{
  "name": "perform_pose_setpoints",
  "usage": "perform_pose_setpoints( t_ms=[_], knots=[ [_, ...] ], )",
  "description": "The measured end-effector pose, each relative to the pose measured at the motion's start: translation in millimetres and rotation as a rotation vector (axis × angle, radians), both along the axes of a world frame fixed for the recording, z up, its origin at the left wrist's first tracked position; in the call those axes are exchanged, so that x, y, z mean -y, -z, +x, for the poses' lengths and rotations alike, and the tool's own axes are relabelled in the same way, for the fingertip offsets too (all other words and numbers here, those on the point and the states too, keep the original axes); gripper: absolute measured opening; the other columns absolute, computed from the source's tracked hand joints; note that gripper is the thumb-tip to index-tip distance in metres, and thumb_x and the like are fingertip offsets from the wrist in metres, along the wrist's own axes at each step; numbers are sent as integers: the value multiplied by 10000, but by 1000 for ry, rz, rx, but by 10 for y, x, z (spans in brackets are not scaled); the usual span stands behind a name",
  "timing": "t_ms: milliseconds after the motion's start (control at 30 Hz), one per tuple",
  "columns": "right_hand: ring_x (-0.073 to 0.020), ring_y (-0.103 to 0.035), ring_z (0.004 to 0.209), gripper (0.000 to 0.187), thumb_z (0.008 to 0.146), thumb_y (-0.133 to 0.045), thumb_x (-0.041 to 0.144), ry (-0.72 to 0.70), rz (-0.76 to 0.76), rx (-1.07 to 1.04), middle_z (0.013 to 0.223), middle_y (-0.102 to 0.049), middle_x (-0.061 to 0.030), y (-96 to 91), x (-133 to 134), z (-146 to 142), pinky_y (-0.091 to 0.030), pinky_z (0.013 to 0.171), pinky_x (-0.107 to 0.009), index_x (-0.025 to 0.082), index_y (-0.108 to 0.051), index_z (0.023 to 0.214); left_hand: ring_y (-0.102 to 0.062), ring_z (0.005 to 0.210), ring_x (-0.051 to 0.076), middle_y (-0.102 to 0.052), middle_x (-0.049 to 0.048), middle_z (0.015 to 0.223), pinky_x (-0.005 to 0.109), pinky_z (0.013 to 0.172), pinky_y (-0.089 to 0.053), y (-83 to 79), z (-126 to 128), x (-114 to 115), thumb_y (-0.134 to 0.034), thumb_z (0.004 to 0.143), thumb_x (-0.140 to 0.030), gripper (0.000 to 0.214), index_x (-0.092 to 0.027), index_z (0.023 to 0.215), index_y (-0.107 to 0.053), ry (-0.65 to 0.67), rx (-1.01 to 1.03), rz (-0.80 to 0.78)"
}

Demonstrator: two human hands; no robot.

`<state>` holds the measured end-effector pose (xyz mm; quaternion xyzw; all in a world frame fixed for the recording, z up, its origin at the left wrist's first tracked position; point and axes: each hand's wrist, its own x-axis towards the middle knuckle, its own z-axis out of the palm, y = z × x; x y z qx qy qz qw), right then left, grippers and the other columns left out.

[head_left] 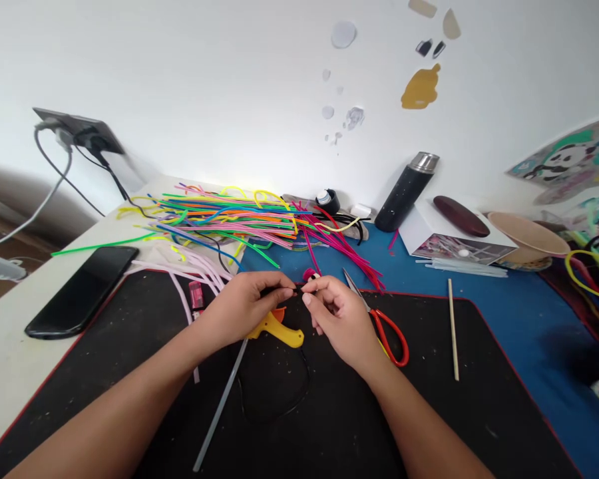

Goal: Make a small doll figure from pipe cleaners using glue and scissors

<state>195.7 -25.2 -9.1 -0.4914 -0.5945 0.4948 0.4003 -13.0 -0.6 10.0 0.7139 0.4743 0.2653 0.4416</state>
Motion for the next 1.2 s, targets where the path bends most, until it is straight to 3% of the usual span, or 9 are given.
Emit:
perform_pose_setpoints(
  t_ms=[400,733,967,1200],
  knots=[
    [-122,-497,554,83,962,-613,267,27,233,304,613,-497,78,61,24,-24,-380,579,-255,224,-684,968,-622,743,170,-732,13,819,258,691,-456,-15,14,5,-561,970,-428,328,-193,969,-791,61,-75,-92],
    [-124,-514,562,96,970,-640,275,7,260,371,637,-541,67,72,36,1,-393,581,-251,237,-713,1019,-565,631,138,-693,8,748,224,574,-411,-32,-24,-24,-654,906,-474,323,-172,893,-769,34,28,-278],
    [-120,-499,557,101,978,-624,270,-2,306,415,646,-542,63,78,50,-4,-383,580,-246,242,-718,1002,-464,526,97,-633,-11,671,194,472,-336,-25,-36,-21,-667,887,-477,329,-170,907,-784,44,28,-334],
    [-126,-514,563,138,985,-609,250,-40,359,485,649,-584,52,40,48,-2,-374,587,-250,239,-738,1033,-467,523,102,-603,-11,653,195,453,-328,-43,-38,-26,-684,854,-494,346,-162,900,-770,32,39,-396]
  ],
)
